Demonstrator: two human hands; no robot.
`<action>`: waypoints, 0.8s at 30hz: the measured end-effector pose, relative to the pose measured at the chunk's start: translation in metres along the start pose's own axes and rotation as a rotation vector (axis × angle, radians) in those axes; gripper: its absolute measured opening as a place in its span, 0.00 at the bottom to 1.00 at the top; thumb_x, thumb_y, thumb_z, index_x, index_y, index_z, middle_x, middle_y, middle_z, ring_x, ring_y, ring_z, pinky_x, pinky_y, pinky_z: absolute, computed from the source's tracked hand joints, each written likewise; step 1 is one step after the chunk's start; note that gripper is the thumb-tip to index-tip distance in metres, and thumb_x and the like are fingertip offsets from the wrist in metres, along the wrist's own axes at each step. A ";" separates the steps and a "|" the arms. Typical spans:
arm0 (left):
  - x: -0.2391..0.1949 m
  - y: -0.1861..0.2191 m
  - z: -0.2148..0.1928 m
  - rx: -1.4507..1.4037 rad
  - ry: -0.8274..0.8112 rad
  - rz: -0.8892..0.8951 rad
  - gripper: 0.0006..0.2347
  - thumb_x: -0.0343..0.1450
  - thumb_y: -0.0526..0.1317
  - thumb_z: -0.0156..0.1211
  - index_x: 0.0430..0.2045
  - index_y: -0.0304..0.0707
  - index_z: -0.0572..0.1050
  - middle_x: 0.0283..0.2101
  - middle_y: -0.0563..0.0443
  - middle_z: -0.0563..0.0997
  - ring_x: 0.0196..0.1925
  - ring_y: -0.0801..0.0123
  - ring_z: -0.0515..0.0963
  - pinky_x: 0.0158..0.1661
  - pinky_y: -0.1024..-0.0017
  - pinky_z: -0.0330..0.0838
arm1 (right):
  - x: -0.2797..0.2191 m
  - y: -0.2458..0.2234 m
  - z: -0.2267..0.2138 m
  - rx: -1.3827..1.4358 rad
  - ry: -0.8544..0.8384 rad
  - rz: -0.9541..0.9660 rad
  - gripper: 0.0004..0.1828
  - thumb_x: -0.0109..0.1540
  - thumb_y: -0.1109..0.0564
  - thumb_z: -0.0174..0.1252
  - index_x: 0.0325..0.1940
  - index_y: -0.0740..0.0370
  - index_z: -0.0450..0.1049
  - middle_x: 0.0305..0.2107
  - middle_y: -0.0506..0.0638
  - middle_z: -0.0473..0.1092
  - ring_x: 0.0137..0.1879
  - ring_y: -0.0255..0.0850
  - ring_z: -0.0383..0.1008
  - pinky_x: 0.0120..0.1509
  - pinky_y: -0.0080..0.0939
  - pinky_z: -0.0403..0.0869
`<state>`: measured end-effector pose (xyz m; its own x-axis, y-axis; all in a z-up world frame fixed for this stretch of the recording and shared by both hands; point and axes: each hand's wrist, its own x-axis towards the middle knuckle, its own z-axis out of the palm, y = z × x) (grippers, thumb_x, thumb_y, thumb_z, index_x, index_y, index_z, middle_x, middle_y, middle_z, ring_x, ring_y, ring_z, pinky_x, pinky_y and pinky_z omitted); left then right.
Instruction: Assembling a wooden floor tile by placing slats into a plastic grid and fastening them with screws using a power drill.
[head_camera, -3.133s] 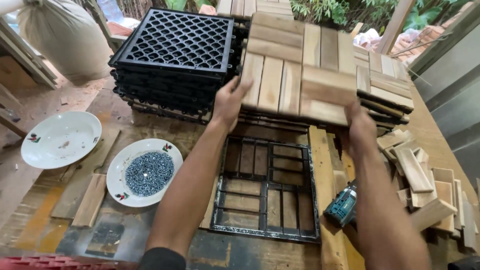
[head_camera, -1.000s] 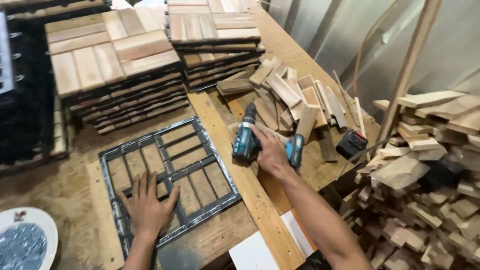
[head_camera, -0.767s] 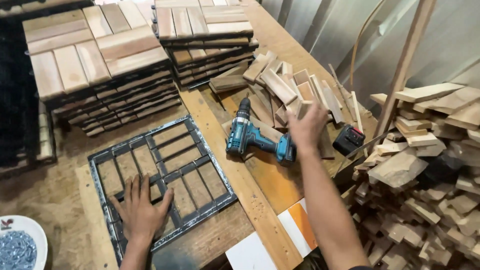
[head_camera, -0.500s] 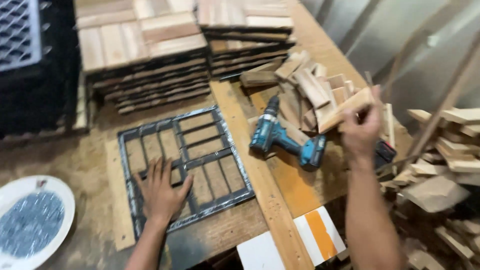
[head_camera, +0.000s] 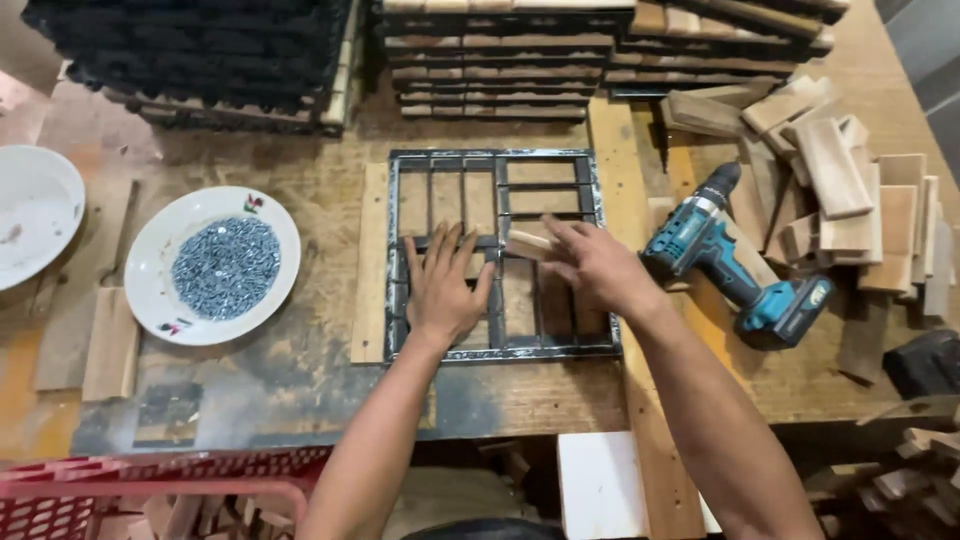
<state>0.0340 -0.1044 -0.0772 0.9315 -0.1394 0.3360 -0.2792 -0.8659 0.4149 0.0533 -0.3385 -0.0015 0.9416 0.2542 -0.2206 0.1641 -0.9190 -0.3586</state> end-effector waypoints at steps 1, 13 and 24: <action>-0.003 0.001 -0.004 0.002 0.001 -0.007 0.23 0.78 0.58 0.43 0.59 0.44 0.74 0.65 0.44 0.73 0.72 0.55 0.66 0.72 0.36 0.36 | 0.000 0.005 0.017 -0.001 -0.005 -0.006 0.38 0.64 0.42 0.60 0.78 0.36 0.56 0.62 0.61 0.67 0.68 0.61 0.68 0.70 0.62 0.69; 0.002 0.005 -0.004 -0.011 0.009 -0.028 0.20 0.76 0.50 0.45 0.57 0.43 0.76 0.62 0.42 0.75 0.71 0.53 0.67 0.71 0.35 0.38 | -0.053 -0.066 0.060 0.635 0.359 0.194 0.51 0.54 0.48 0.72 0.74 0.66 0.53 0.55 0.73 0.69 0.60 0.69 0.72 0.63 0.67 0.73; 0.003 0.006 -0.006 0.016 0.034 -0.014 0.19 0.75 0.50 0.48 0.55 0.41 0.77 0.61 0.40 0.76 0.71 0.51 0.68 0.71 0.34 0.40 | -0.062 -0.109 0.108 0.119 0.429 0.086 0.31 0.71 0.52 0.43 0.78 0.66 0.52 0.67 0.76 0.51 0.72 0.76 0.52 0.71 0.72 0.59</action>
<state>0.0337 -0.1068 -0.0692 0.9268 -0.1112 0.3587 -0.2623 -0.8753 0.4064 -0.0547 -0.2217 -0.0470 0.9911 0.0077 0.1332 0.0690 -0.8838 -0.4627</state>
